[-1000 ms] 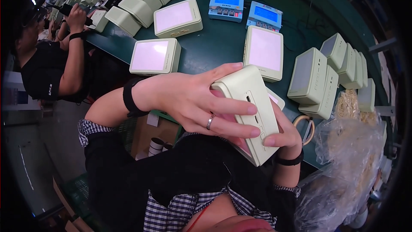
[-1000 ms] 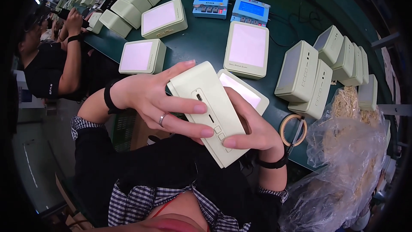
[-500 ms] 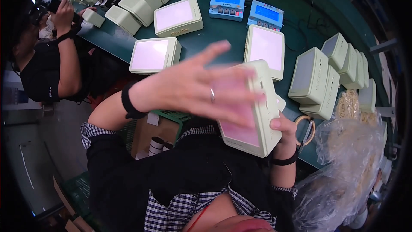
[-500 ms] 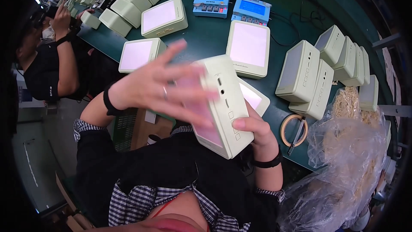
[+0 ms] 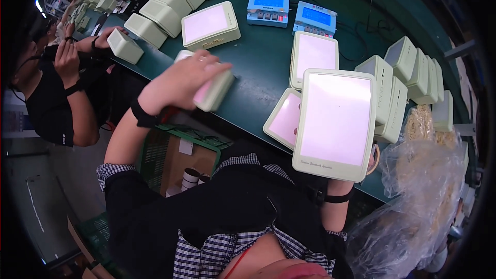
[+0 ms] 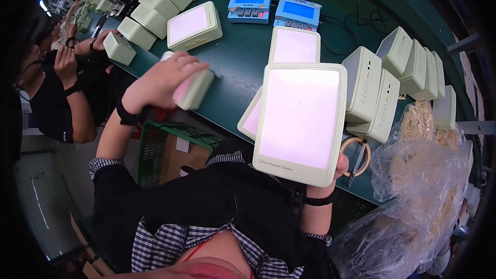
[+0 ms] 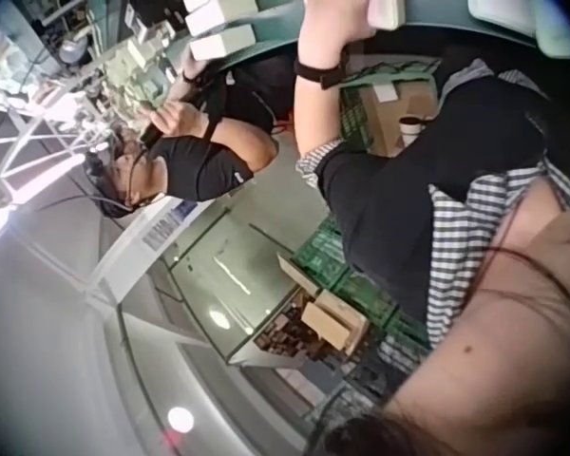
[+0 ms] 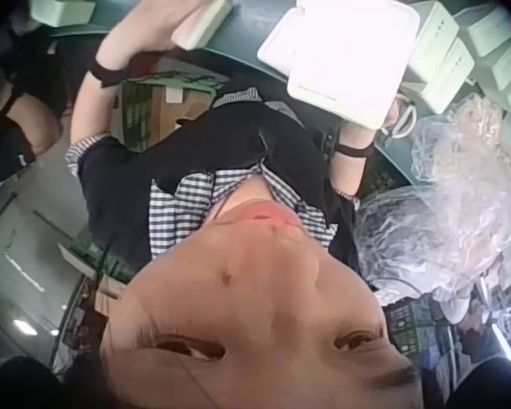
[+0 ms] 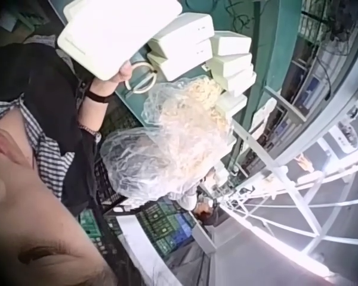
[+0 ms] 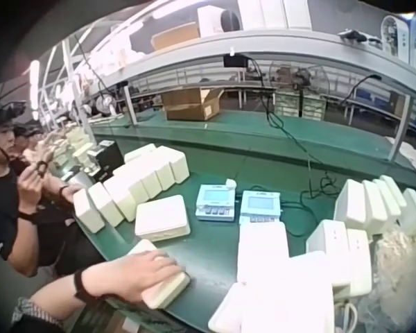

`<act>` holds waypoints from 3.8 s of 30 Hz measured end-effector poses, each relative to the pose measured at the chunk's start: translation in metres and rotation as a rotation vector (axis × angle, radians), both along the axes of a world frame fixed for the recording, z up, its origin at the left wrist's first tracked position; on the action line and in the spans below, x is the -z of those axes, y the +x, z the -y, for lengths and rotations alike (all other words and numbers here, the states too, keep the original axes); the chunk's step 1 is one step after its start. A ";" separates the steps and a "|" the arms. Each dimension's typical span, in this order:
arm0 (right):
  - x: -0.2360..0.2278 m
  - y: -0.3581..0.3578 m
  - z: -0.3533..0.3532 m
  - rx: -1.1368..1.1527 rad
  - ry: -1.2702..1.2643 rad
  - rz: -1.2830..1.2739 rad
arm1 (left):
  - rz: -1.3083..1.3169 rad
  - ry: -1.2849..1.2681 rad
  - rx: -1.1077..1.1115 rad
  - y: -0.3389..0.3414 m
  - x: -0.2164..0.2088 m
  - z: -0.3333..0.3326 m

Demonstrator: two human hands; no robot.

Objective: Fitting perforated metal panels into white plastic electronic enclosures and stacking them on a factory assembly line.

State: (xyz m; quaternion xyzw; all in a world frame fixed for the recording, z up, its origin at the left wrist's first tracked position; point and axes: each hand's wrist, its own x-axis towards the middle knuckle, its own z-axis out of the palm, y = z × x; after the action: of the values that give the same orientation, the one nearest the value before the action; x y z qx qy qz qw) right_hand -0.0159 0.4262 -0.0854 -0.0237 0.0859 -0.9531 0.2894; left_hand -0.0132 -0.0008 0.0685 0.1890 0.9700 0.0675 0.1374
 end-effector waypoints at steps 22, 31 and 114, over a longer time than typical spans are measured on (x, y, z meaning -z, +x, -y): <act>-0.075 -0.021 0.058 0.091 0.277 -0.001 | -0.433 -0.171 -0.554 -0.077 0.077 0.063; -0.097 0.001 0.064 0.041 0.276 -0.215 | -0.212 -0.192 -0.149 -0.044 0.045 0.089; -0.060 -0.023 -0.016 0.111 0.207 -0.417 | -0.214 0.197 -0.583 -0.017 0.052 0.050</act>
State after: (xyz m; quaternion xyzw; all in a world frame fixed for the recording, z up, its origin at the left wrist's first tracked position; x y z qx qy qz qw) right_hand -0.0392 0.4419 -0.0258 -0.1853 0.2421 -0.9282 0.2135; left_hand -0.0299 -0.0513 0.0168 -0.0785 0.9810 0.1772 -0.0096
